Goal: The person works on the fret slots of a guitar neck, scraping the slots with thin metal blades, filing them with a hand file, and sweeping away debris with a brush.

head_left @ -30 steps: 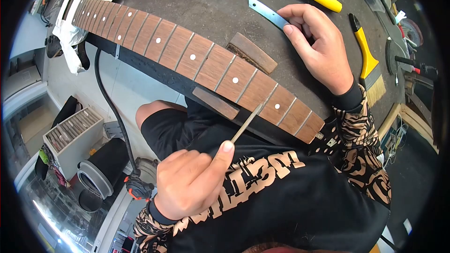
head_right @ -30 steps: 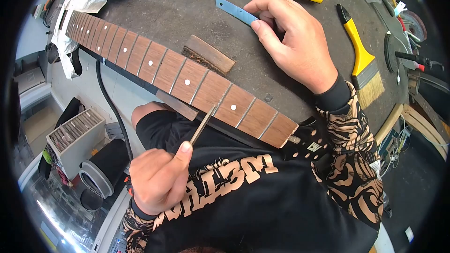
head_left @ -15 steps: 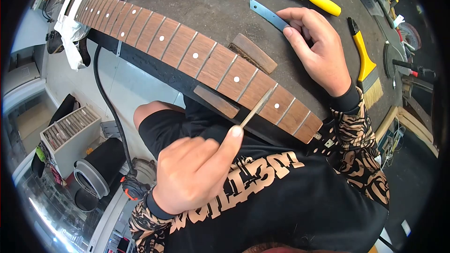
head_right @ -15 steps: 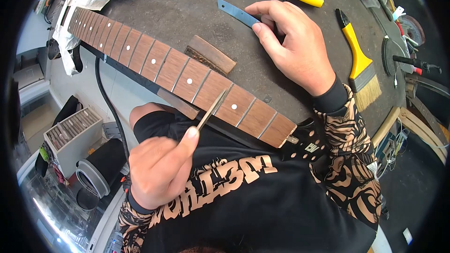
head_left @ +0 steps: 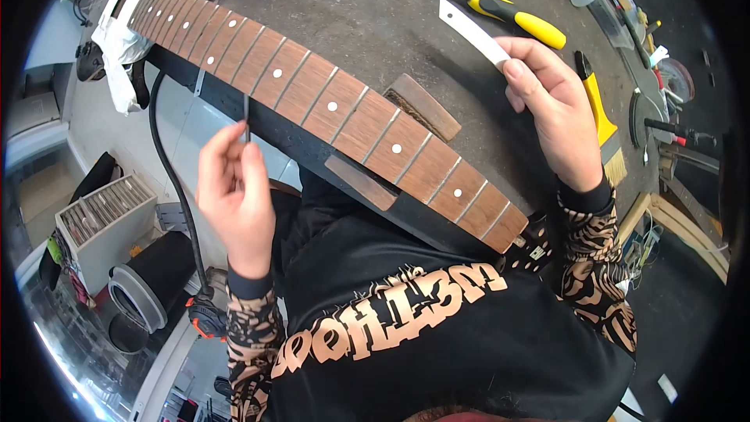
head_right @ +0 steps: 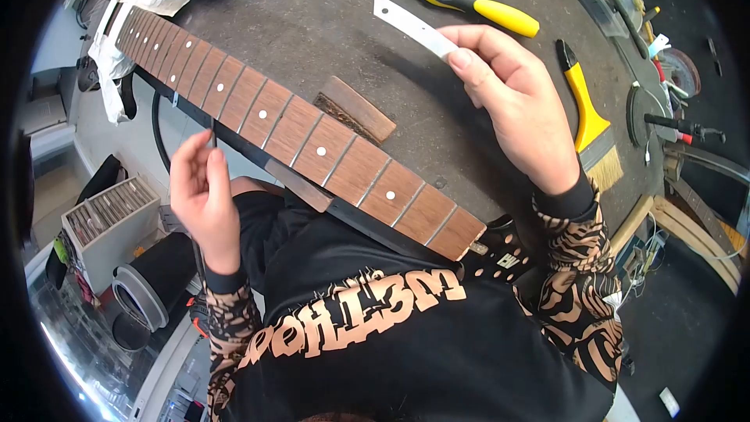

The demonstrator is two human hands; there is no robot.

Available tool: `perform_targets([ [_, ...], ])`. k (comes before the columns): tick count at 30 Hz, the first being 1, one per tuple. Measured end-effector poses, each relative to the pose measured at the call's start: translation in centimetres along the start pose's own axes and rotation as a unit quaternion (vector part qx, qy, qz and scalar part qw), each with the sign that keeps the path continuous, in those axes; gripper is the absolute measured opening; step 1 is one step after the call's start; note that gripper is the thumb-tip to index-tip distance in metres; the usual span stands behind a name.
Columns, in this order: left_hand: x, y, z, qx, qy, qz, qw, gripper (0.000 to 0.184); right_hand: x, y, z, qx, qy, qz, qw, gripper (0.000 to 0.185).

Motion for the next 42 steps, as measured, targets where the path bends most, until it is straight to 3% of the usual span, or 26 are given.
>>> perform_targets([
  [2, -0.3, -1.1, 1.8, -0.017, -0.058, 0.016, 0.998, 0.028, 0.1, -0.3, -0.1, 0.008, -0.009, 0.011, 1.0, 0.038],
  [5, -3.6, -2.0, 3.7, -0.003, -0.177, 0.16, 0.971, 0.03, 0.3, -0.1, -0.2, 0.009, -0.01, 0.012, 1.0, 0.033],
  [7, -2.9, -1.9, 3.8, 0.0, -0.142, 0.095, 0.985, 0.034, 0.4, 0.2, -0.1, 0.011, -0.012, 0.011, 1.0, 0.03],
  [10, -1.4, -1.4, 3.5, 0.002, -0.088, -0.008, 0.996, 0.038, 1.9, 0.1, -0.2, -0.008, 0.055, -0.039, 0.998, 0.021],
  [12, -0.1, -0.9, 3.2, 0.002, -0.05, -0.09, 0.995, 0.04, 3.6, -0.3, 0.1, 0.024, 0.157, -0.098, 0.982, 0.016],
  [16, -1.2, -0.8, 2.7, -0.008, -0.062, -0.079, 0.995, 0.042, 7.4, -2.1, -0.5, 0.099, 0.353, -0.245, 0.898, 0.02],
  [20, -4.6, 0.7, 0.3, -0.131, -0.231, -0.027, 0.964, 0.051, 9.0, -4.0, -1.7, 0.133, 0.428, -0.275, 0.851, 0.028],
  [23, -9.2, -0.6, -2.5, -0.102, -0.382, 0.004, 0.919, 0.06, 9.1, -4.8, -2.2, 0.155, 0.443, -0.274, 0.839, 0.03],
  [25, -13.2, -2.3, -3.9, 0.023, -0.45, 0.105, 0.886, 0.068, 9.0, -5.0, -2.4, 0.169, 0.444, -0.274, 0.836, 0.03],
  [31, -14.8, -5.8, -5.7, 0.116, -0.374, 0.205, 0.897, 0.041, 8.4, -5.1, -2.2, 0.195, 0.447, -0.253, 0.836, 0.029],
  [42, -13.9, -6.7, -6.4, 0.12, -0.356, 0.141, 0.916, 0.037, 7.9, -5.6, -1.9, 0.223, 0.443, -0.212, 0.842, 0.031],
])
Point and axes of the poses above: each hand's wrist, its own z-axis towards the middle knuckle, its own y-axis out of the back of the hand, x = y × z, the point moved 7 cm from there along z, towards the middle knuckle, and after that the axes turned 3 degrees about y, right-handed, at the moved point
